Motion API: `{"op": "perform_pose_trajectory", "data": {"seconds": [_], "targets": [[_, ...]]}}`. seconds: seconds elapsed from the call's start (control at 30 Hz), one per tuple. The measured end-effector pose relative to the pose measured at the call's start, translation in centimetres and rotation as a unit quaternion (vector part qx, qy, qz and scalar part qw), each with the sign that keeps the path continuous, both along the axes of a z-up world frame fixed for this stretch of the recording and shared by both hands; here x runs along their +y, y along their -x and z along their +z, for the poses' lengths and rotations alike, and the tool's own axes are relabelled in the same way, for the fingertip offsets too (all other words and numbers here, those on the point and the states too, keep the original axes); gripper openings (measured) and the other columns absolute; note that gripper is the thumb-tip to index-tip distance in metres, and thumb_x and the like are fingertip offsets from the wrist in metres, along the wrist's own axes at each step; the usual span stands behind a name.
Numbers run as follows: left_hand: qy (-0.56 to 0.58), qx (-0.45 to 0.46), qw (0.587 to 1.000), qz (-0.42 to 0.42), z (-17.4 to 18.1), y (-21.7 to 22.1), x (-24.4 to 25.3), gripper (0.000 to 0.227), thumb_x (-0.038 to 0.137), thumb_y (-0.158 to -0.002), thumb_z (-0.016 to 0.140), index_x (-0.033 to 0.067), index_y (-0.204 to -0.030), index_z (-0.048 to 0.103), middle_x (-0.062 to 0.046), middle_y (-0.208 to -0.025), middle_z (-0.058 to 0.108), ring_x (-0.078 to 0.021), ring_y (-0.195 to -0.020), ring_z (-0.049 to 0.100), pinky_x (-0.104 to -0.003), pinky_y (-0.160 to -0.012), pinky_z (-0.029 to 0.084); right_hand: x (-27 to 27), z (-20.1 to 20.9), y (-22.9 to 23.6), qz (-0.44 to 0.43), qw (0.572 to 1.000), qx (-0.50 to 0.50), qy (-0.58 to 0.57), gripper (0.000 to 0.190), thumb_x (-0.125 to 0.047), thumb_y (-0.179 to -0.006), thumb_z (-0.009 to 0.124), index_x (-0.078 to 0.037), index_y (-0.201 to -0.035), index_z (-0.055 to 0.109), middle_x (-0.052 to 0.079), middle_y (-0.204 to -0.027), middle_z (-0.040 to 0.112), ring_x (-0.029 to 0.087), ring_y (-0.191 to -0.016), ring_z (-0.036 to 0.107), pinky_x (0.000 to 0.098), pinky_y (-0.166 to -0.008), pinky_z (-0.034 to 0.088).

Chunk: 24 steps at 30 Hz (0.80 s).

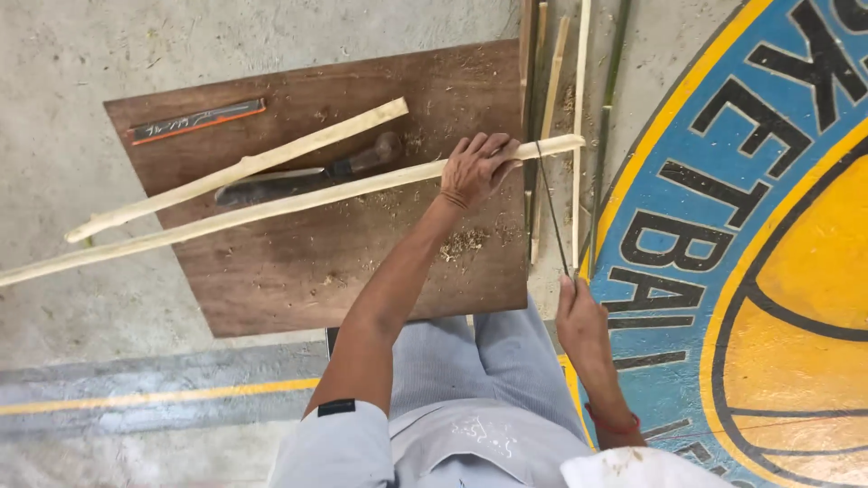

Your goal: The person is using a machete and a hand saw to shape and smooth bamboo sticks on a wooden board.

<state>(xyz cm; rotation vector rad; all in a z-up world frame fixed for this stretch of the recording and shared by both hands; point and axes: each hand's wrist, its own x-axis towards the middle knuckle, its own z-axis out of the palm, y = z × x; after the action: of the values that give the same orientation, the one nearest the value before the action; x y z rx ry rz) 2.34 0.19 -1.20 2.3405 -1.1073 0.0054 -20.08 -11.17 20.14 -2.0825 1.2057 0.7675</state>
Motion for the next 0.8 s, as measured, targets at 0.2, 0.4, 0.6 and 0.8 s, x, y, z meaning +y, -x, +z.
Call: {"op": "perform_pose_trajectory", "data": {"seconds": [0.2, 0.4, 0.6, 0.8], "targets": [[-0.031, 0.066, 0.997, -0.016, -0.7, 0.7, 0.3, 0.036, 0.047, -0.105, 0.060, 0.0213, -0.129, 0.067, 0.003, -0.121, 0.063, -0.0169, -0.103, 0.059, -0.037, -0.087, 0.052, -2.0, -6.6, -14.2, 0.037, 0.996, -0.074, 0.029, 0.057, -0.050, -0.111, 0.035, -0.001, -0.114, 0.063, 0.035, -0.110, 0.067, 0.056, -0.111, 0.060, 0.0628, -0.088, 0.049], [0.004, 0.039, 0.999, 0.018, 0.8, 0.2, 0.6, 0.037, 0.042, -0.097, 0.064, 0.0202, -0.127, 0.069, 0.003, -0.122, 0.063, -0.0183, -0.105, 0.060, -0.041, -0.087, 0.050, -0.3, -0.5, -1.1, -0.011, 1.000, -0.005, -0.003, 0.053, -0.048, -0.107, 0.035, -0.002, -0.119, 0.060, 0.038, -0.104, 0.067, 0.058, -0.107, 0.061, 0.0633, -0.090, 0.048], [0.041, 0.013, 0.999, 0.005, 1.2, -0.4, 0.3, 0.036, 0.043, -0.099, 0.066, 0.0202, -0.127, 0.068, 0.002, -0.121, 0.063, -0.0189, -0.104, 0.060, -0.041, -0.086, 0.050, -2.8, -7.7, -9.6, 0.064, 0.987, -0.138, 0.040, 0.052, -0.044, -0.110, 0.038, 0.002, -0.113, 0.063, 0.038, -0.096, 0.066, 0.059, -0.099, 0.061, 0.0633, -0.082, 0.049], [0.064, -0.024, 0.998, -0.005, 0.8, -0.7, -0.2, 0.039, 0.045, -0.096, 0.066, 0.0200, -0.127, 0.069, 0.001, -0.121, 0.065, -0.0194, -0.101, 0.060, -0.040, -0.083, 0.050, -1.4, -6.8, -4.8, 0.055, 0.989, -0.127, 0.055, 0.049, -0.042, -0.108, 0.039, 0.001, -0.114, 0.062, 0.040, -0.091, 0.063, 0.063, -0.091, 0.058, 0.0661, -0.077, 0.046]]}}
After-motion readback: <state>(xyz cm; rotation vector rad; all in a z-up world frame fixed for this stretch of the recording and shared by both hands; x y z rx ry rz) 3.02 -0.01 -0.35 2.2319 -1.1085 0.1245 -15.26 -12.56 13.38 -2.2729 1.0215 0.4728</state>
